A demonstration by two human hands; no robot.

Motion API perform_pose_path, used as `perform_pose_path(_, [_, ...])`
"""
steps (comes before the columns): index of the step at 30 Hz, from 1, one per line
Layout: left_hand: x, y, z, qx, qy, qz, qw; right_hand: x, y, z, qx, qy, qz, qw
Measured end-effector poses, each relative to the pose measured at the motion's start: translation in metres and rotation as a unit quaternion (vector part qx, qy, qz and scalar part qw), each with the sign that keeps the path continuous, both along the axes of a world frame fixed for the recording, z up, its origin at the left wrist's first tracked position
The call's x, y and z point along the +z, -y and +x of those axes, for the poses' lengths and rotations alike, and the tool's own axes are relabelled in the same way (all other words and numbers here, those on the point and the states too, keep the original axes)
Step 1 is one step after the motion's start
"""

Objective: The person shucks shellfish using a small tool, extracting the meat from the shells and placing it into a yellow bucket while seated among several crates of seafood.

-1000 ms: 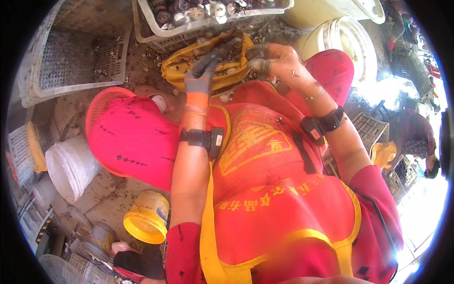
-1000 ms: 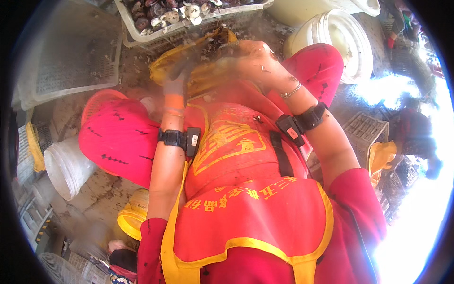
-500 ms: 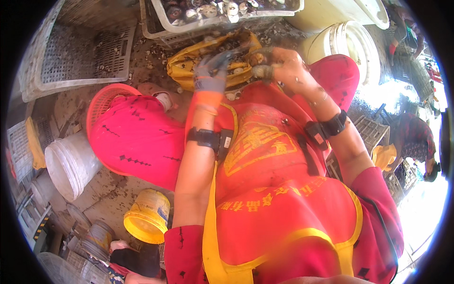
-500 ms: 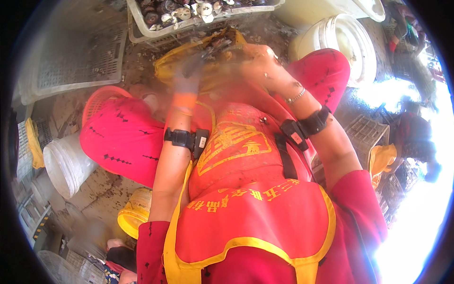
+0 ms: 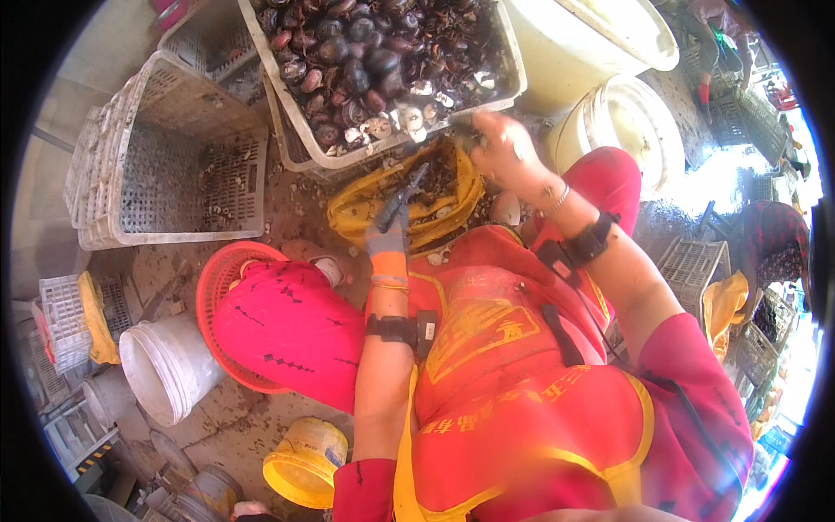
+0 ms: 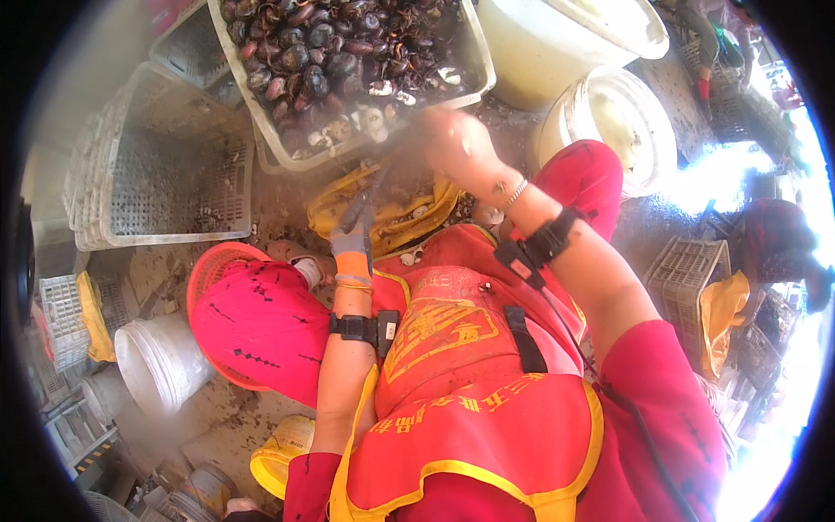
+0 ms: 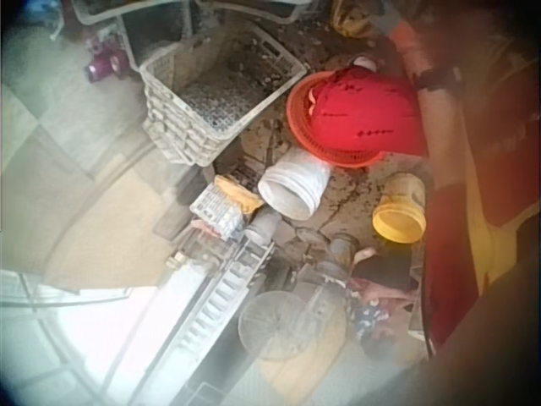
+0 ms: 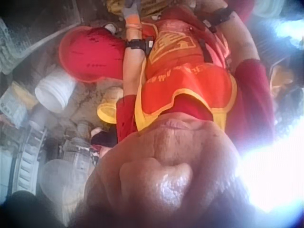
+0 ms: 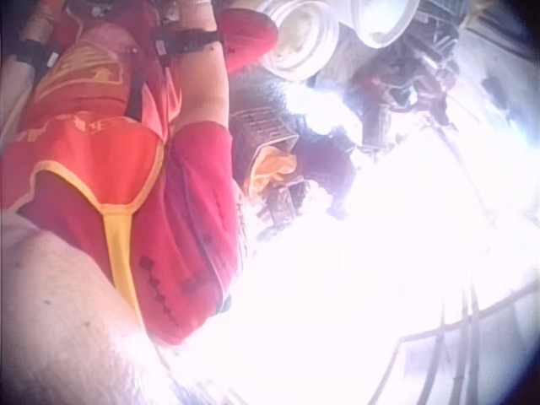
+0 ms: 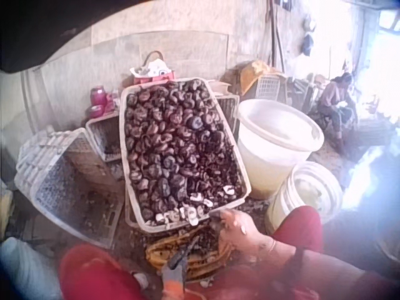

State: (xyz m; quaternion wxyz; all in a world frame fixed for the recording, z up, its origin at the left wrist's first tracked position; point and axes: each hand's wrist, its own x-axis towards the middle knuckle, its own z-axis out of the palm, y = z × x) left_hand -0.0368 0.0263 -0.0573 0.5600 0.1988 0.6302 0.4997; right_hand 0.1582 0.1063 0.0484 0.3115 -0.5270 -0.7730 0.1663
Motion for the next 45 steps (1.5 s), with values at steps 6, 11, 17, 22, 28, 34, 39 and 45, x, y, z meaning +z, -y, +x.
perform_pose_path(6, [-0.003, 0.004, 0.01, -0.031, 0.067, 0.107, 0.992, 0.023, -0.057, -0.026, 0.007, 0.128, 0.012, 0.992])
perform_pose_path(11, [-0.006, 0.005, 0.005, -0.028, 0.039, 0.059, 0.997, 0.011, -0.07, -0.021, 0.002, 0.187, 0.007, 0.982])
perform_pose_path(17, [0.011, 0.005, 0.011, -0.04, 0.057, 0.079, 0.994, 0.007, -0.081, -0.026, 0.052, 0.256, 0.013, 0.965])
perform_pose_path(22, [0.019, 0.01, 0.005, -0.006, 0.12, 0.085, 0.989, 0.013, -0.081, -0.02, 0.015, 0.09, -0.079, 0.993])
perform_pose_path(28, [0.052, 0.007, 0.008, 0.005, 0.132, 0.156, 0.979, -0.017, -0.021, 0.025, 0.196, -0.39, -0.331, 0.837])
perform_pose_path(34, [0.087, 0.007, 0.036, -0.045, 0.19, 0.172, 0.966, -0.042, 0.053, 0.009, 0.154, -0.339, -0.408, 0.834])
perform_pose_path(39, [0.083, 0.015, 0.027, -0.08, 0.197, 0.108, 0.971, -0.055, 0.055, 0.019, 0.204, 0.016, 0.117, 0.972])
perform_pose_path(45, [0.054, 0.01, 0.017, -0.111, 0.136, 0.139, 0.975, -0.039, 0.057, 0.003, 0.111, -0.173, -0.051, 0.977])
